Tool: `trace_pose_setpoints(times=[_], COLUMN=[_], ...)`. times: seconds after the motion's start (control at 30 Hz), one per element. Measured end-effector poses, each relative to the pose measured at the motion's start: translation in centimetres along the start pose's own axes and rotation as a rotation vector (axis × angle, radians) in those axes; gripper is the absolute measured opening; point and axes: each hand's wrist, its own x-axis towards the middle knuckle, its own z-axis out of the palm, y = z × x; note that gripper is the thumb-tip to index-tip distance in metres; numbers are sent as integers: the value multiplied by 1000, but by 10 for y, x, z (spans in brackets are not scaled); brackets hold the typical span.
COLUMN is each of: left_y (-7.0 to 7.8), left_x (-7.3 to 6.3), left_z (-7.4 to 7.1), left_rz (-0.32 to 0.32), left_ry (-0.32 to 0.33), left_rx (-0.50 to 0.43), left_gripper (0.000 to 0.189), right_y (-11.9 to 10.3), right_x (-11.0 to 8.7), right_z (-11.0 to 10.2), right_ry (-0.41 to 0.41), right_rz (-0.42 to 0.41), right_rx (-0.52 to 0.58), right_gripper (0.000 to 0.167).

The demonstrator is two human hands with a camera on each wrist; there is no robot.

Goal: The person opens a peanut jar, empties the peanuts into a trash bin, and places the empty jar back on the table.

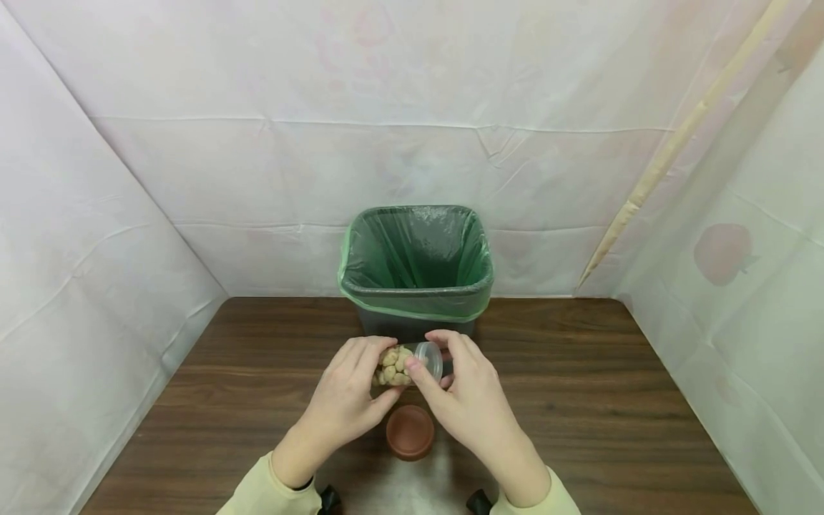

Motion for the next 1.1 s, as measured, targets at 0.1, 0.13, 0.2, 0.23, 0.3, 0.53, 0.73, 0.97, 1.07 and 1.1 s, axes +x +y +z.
trace_pose_setpoints(times=[0.1,0.13,0.2,0.23,0.3,0.53,0.73,0.97,1.07,1.1], left_y=[0,0,0,0,0,1,1,1,1,0], left_x=[1,1,1,1,1,1,2,2,1,1], left_z=[0,0,0,0,0,0,-1,-1,0,0], left_rz=[8,12,21,26,34,51,62,66,70,73], left_ry=[5,8,13,15,17,15,16,19,19,19], left_rx=[18,23,32,37,42,57,65,63,57,55], left_gripper=[64,64,65,65,64,60,59,59,58,58], right_y=[0,0,0,0,0,-1,0,1,2,2], right_x=[0,0,0,0,0,0,0,0,0,0], right_z=[1,1,1,1,1,0,0,-2,-2,-2], right_ry=[7,7,10,10,10,21,23,27,30,32], right_rz=[-10,-6,-2,0,3,-43,-55,-67,-82,-90], right_rx=[-4,-4,-6,-6,-2,3,-13,-14,-17,-18], right_gripper=[37,37,36,35,34,30,31,33,33,33])
